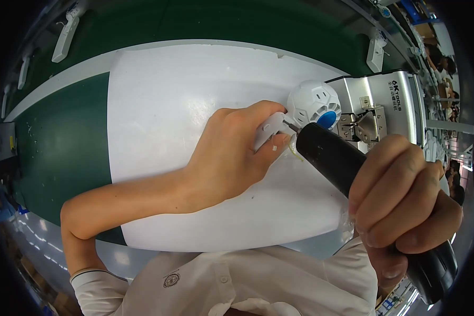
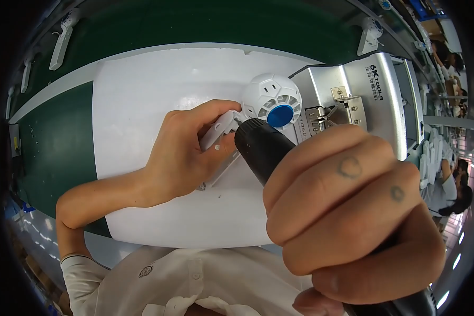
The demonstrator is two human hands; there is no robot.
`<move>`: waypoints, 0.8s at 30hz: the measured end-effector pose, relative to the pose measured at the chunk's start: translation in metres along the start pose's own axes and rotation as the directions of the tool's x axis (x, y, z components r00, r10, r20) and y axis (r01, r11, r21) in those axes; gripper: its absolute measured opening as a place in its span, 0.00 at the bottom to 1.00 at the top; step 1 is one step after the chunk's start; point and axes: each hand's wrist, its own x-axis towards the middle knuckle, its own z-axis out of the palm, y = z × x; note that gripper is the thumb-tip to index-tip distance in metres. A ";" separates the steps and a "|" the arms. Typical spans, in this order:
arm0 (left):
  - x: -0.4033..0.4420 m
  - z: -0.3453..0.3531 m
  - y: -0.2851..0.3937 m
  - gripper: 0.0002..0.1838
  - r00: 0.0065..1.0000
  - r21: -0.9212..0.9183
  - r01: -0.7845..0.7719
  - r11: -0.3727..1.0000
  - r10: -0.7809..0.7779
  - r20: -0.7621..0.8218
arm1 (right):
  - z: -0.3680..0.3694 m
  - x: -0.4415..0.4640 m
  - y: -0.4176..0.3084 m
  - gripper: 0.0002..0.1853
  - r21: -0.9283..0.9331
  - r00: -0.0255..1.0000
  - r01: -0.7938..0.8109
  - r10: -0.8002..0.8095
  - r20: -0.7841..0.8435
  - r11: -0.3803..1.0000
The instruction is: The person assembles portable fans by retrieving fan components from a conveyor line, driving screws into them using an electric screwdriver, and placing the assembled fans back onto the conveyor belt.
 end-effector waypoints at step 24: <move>0.185 -0.090 -0.037 0.33 0.695 0.985 0.175 -0.010 0.710 -0.116 | -0.051 -0.010 -0.109 0.14 -0.073 0.960 0.183 -0.194 -0.202 0.980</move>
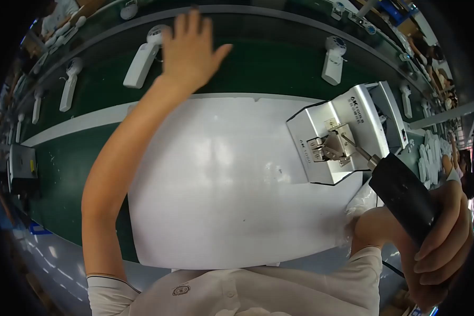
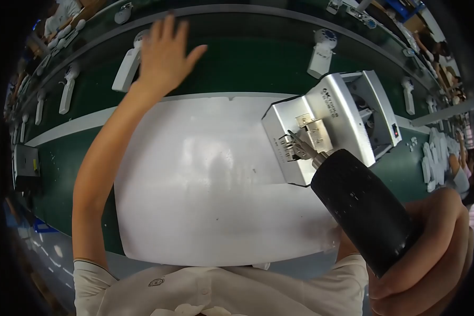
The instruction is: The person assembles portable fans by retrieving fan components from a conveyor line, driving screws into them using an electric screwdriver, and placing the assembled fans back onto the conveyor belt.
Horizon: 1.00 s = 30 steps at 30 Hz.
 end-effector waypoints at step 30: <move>-0.081 -0.131 0.045 0.18 0.280 -0.119 0.952 -0.282 0.642 0.713 | -0.046 -0.020 0.072 0.14 -0.106 0.870 -0.477 0.451 -0.201 0.872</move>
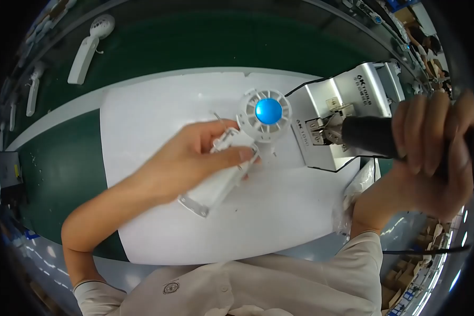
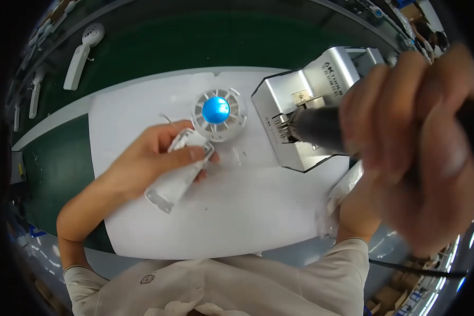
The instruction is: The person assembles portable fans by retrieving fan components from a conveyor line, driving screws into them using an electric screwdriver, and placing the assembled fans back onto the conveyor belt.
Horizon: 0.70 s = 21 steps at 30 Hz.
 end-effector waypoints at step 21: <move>0.007 0.022 -0.030 0.13 0.987 0.035 -0.156 0.987 0.157 -0.036 | 0.041 0.008 0.029 0.17 0.370 0.863 0.032 -0.212 0.458 0.929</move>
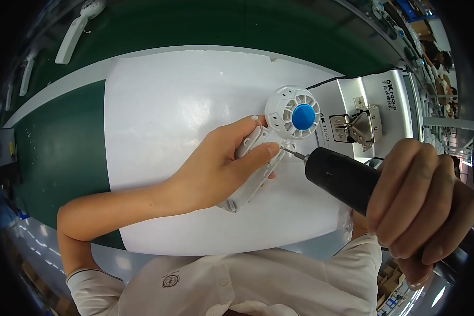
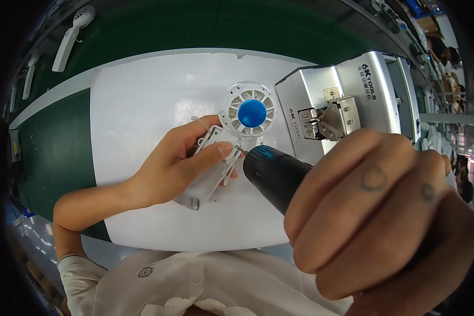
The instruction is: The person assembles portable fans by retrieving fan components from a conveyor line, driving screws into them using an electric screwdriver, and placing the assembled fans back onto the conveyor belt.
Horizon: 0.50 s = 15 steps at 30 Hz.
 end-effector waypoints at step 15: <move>0.025 0.018 -0.016 0.12 0.988 0.032 -0.139 0.990 0.141 -0.055 | -0.005 -0.019 -0.011 0.13 -0.104 0.951 -0.305 0.309 0.026 0.947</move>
